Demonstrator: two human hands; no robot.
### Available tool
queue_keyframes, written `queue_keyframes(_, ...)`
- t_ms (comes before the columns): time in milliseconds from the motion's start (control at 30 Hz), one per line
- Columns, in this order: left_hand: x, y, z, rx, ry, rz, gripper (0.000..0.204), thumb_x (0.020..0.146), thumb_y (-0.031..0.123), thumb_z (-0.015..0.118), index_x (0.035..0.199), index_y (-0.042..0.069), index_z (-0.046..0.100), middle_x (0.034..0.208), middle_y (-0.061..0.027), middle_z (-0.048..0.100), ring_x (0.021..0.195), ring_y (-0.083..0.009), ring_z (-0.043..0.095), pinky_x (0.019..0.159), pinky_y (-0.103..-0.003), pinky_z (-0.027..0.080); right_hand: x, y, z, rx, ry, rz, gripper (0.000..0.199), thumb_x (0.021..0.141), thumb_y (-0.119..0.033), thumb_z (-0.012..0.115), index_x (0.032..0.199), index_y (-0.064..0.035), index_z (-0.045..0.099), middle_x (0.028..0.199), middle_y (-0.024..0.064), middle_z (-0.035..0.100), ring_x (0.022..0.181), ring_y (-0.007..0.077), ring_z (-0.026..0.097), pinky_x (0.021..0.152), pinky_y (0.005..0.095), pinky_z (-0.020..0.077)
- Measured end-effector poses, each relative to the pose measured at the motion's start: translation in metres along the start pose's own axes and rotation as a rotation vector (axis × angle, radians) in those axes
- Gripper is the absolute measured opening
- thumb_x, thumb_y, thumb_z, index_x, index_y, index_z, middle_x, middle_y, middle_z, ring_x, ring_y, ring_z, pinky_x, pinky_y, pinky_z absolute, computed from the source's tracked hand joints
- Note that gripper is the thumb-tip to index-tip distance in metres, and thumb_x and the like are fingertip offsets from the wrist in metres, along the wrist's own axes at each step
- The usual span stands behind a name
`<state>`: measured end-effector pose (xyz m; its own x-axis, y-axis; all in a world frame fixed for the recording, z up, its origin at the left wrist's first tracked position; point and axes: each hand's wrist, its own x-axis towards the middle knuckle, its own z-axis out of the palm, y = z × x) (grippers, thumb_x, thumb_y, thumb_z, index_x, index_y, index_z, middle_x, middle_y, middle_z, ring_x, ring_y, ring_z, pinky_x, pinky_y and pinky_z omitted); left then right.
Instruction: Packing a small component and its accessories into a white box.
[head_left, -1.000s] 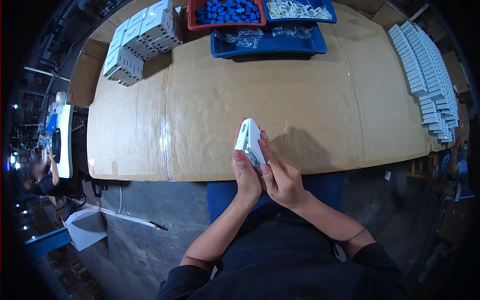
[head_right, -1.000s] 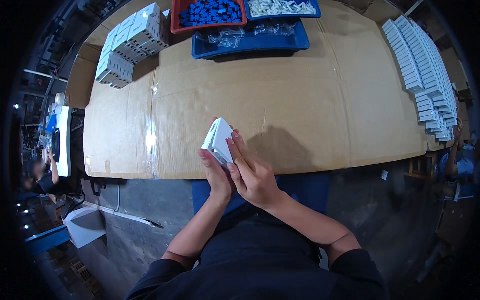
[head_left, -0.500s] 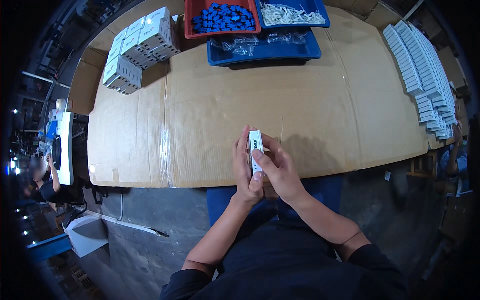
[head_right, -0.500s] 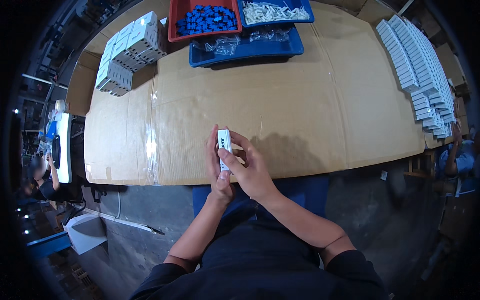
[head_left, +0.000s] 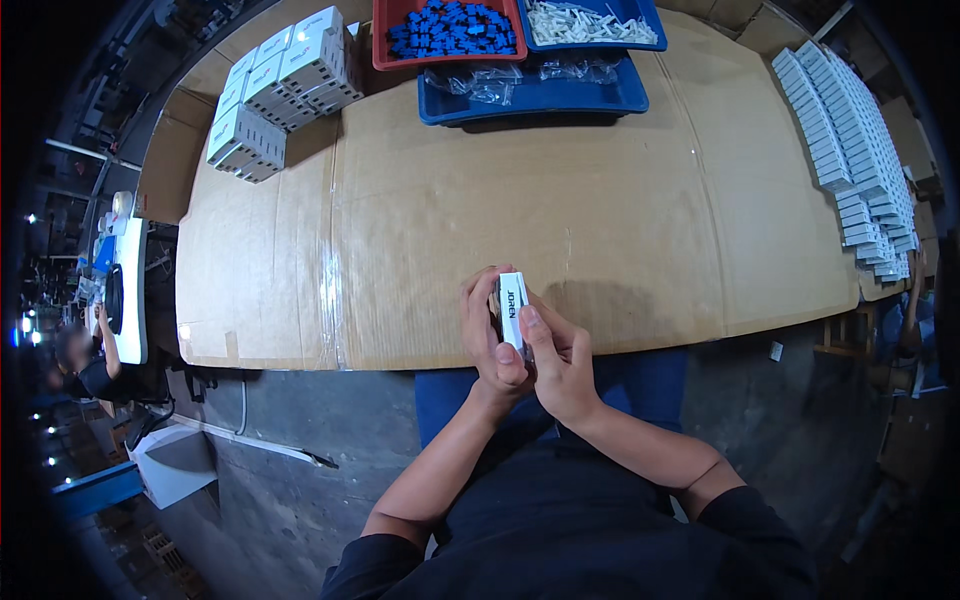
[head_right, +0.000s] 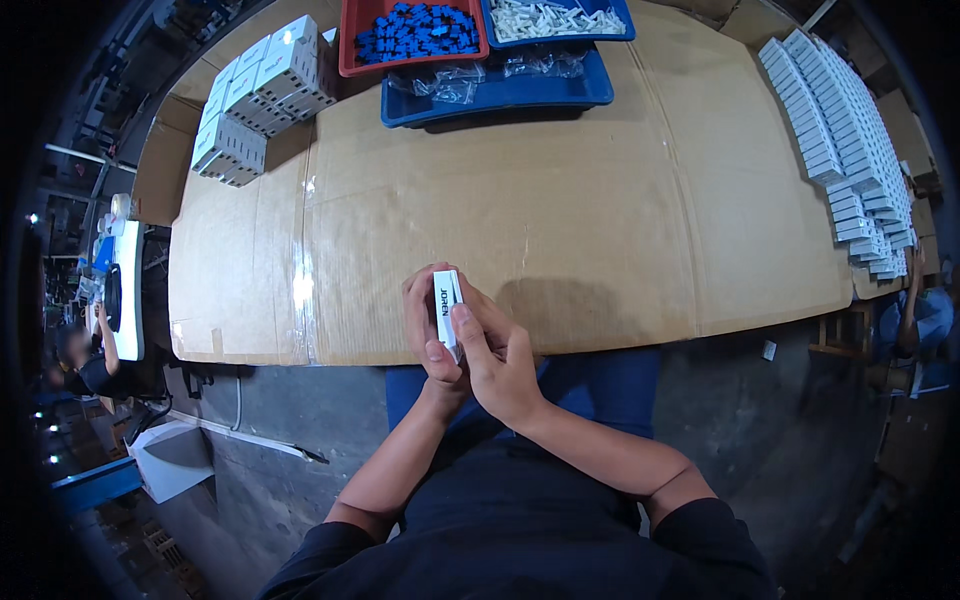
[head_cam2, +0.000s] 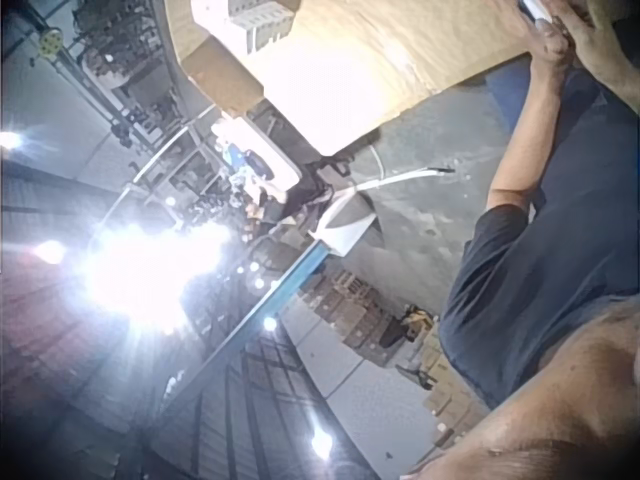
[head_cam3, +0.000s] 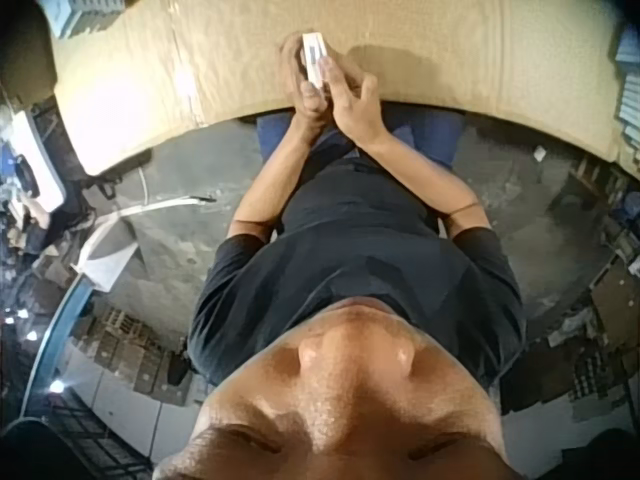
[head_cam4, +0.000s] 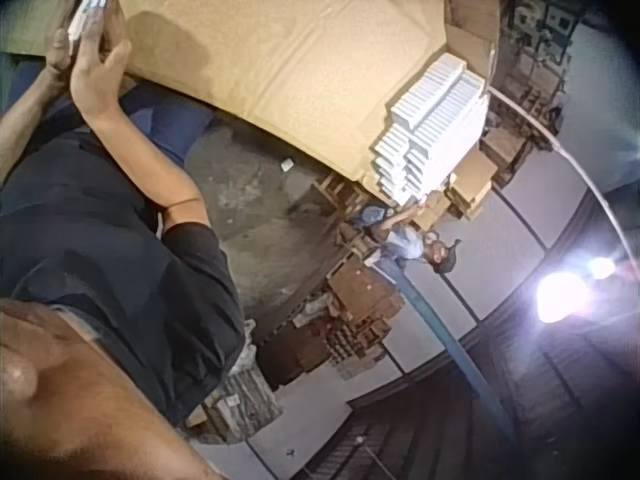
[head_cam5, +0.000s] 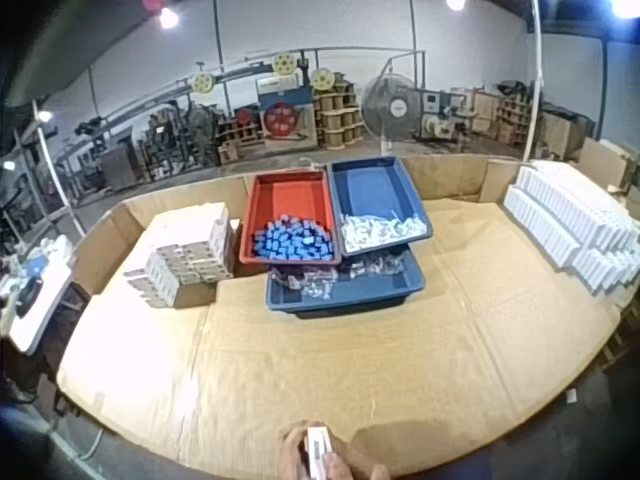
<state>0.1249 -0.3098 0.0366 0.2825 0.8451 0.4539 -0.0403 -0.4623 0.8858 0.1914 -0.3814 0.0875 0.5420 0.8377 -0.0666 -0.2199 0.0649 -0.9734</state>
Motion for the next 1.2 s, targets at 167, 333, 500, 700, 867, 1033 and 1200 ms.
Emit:
queue_keyframes(167,-0.006,-0.003,0.004,-0.025,0.01,-0.009,0.091,0.098,0.07,0.035,0.134,-0.012,0.053,0.126,-0.0281,0.06,0.116,-0.0394,0.06,0.1,-0.048,0.049,-0.004,-0.003,-0.003,-0.008,0.009,0.082,0.046,0.114,-0.03,0.051,0.138,0.0067,0.063,0.113,0.0052,0.072,0.099,0.0079,0.062,0.086,0.0255,0.0513)
queue_keyframes(333,-0.008,-0.005,0.006,-0.181,0.008,-0.096,0.096,0.096,0.073,0.036,0.138,-0.011,0.05,0.133,-0.0251,0.054,0.119,-0.0348,0.057,0.104,-0.046,0.046,0.0,0.002,-0.005,-0.031,0.008,0.066,0.048,0.114,-0.032,0.049,0.14,0.0066,0.06,0.116,0.005,0.071,0.104,0.0084,0.061,0.089,0.026,0.0505)
queue_keyframes(500,-0.003,-0.004,-0.005,-0.273,-0.106,-0.319,0.102,0.097,0.077,0.038,0.155,-0.007,0.034,0.152,-0.0227,0.041,0.138,-0.0337,0.045,0.115,-0.046,0.036,0.028,-0.023,-0.026,-0.3,-0.348,0.041,0.066,0.112,-0.039,0.052,0.159,0.005,0.039,0.153,0.023,0.045,0.136,0.0294,0.05,0.109,0.0374,0.0458)
queue_keyframes(700,0.014,0.03,-0.01,-0.623,-0.116,-0.788,0.096,0.103,0.077,0.029,0.164,0.003,0.027,0.163,-0.0161,0.038,0.151,-0.0284,0.037,0.124,-0.044,0.031,0.039,-0.03,-0.059,-0.886,-0.454,-0.366,0.095,0.084,-0.053,0.081,0.163,-0.0167,0.042,0.171,0.0197,0.02,0.156,0.0418,0.03,0.125,0.0543,0.0305)
queue_keyframes(867,0.016,0.049,-0.005,-0.782,-0.237,-1.095,0.091,0.103,0.078,0.019,0.156,0.008,0.038,0.144,-0.0163,0.056,0.13,-0.0289,0.062,0.101,-0.042,0.059,0.058,-0.02,-0.069,-0.932,-0.532,-0.688,0.092,0.081,-0.059,0.08,0.153,-0.0068,0.053,0.16,0.0203,0.044,0.151,0.0391,0.04,0.124,0.0559,0.0307)
queue_keyframes(1033,0.017,0.057,-0.006,-0.827,-0.259,-1.079,0.087,0.103,0.079,0.023,0.152,0.01,0.044,0.138,-0.0166,0.061,0.124,-0.0293,0.065,0.098,-0.044,0.059,0.063,-0.012,-0.064,-0.785,-0.488,-0.888,0.092,0.081,-0.059,0.079,0.143,0.0058,0.058,0.145,0.0217,0.059,0.134,0.0393,0.058,0.115,0.054,0.0438)
queue_keyframes(1200,0.014,0.054,-0.007,-0.856,-0.27,-1.08,0.083,0.105,0.076,0.024,0.151,0.01,0.045,0.135,-0.0168,0.061,0.121,-0.0286,0.067,0.094,-0.042,0.061,0.06,-0.004,-0.064,-0.74,-0.463,-0.911,0.089,0.082,-0.057,0.079,0.139,0.0082,0.06,0.141,0.0251,0.06,0.128,0.0418,0.061,0.109,0.0527,0.0486)
